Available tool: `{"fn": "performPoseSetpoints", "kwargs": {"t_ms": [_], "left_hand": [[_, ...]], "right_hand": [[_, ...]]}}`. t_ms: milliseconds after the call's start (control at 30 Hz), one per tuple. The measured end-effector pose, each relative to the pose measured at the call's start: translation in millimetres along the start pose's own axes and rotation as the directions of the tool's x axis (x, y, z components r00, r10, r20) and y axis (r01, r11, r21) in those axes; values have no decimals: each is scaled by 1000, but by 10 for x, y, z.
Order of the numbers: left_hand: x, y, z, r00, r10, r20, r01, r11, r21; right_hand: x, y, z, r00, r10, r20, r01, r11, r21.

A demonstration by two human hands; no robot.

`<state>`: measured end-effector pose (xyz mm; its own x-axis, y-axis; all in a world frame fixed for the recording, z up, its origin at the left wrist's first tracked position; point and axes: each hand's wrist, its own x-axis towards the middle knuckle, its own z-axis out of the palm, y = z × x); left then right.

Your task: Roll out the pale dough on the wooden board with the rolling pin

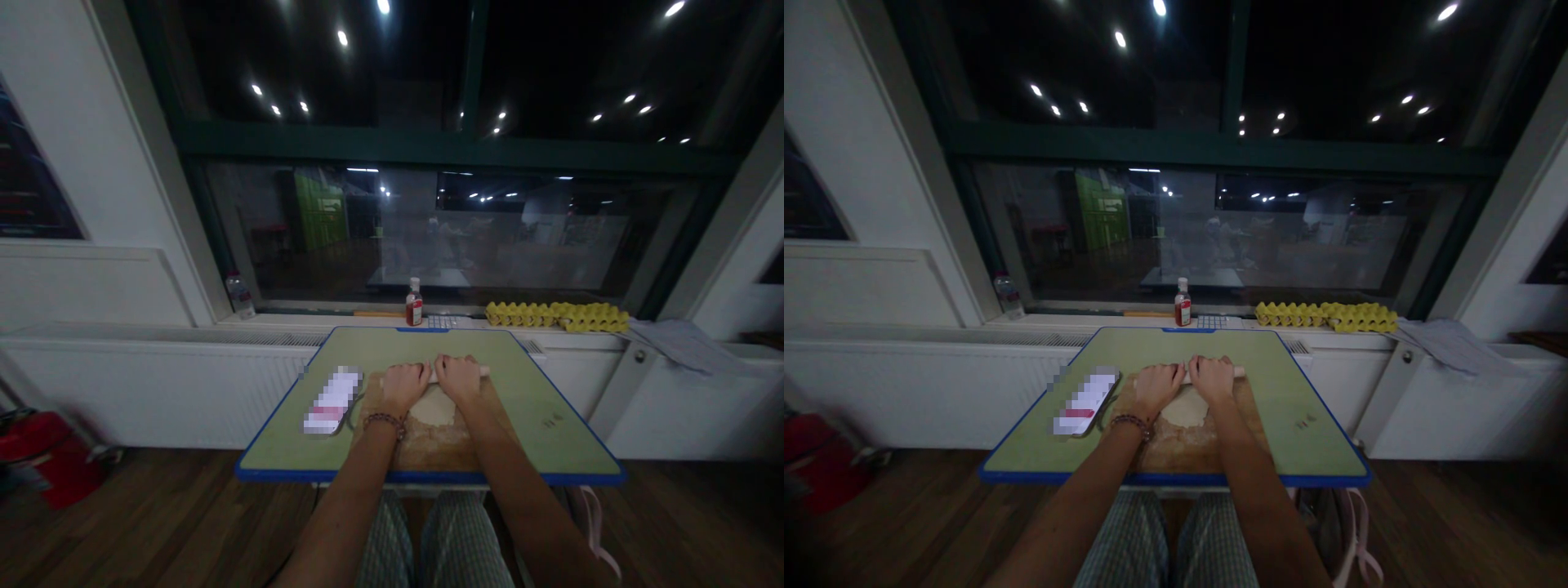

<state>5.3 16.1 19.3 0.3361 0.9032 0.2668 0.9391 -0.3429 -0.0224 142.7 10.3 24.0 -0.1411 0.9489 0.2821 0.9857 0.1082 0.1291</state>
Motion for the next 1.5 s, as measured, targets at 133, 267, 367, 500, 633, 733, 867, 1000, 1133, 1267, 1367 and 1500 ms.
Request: {"fn": "performPoseSetpoints", "kwargs": {"t_ms": [133,267,367,500,633,733,867,1000,1133,1267,1367,1500], "left_hand": [[-33,20,-68,999,-42,-5,42,999,-4],[-89,39,-218,998,-61,27,62,998,-9],[-117,40,-291,994,-97,39,99,994,-38],[-125,12,-248,987,-161,1,161,985,-57],[-117,-38,-135,974,-225,-15,223,969,-103],[-106,-63,-97,972,-237,3,235,965,-117],[-110,-55,-129,972,-235,21,236,966,-103],[-139,-33,-175,976,-214,31,215,973,-77],[-146,-33,-151,987,-163,18,163,984,-65],[-122,-34,-91,987,-158,-18,156,985,-66],[-106,-31,-86,979,-204,-23,202,977,-69],[-107,-25,-135,980,-197,27,198,977,-81]], "right_hand": [[-17,57,-16,997,55,-52,-56,998,-12],[-13,133,19,989,119,-85,-120,993,-3],[-2,196,65,982,148,-116,-148,989,8],[-1,258,88,965,232,-120,-230,973,25],[-14,274,77,970,213,-113,-211,977,26],[-15,276,92,989,115,-91,-115,993,8],[1,267,141,995,65,-73,-65,998,-2],[11,226,155,998,40,-53,-41,999,-1],[-1,165,128,997,30,-73,-29,999,12],[-21,111,93,995,-80,-67,79,997,-8],[-30,86,63,984,-173,-46,172,985,-23],[-39,79,19,985,-171,-32,172,985,7]]}}
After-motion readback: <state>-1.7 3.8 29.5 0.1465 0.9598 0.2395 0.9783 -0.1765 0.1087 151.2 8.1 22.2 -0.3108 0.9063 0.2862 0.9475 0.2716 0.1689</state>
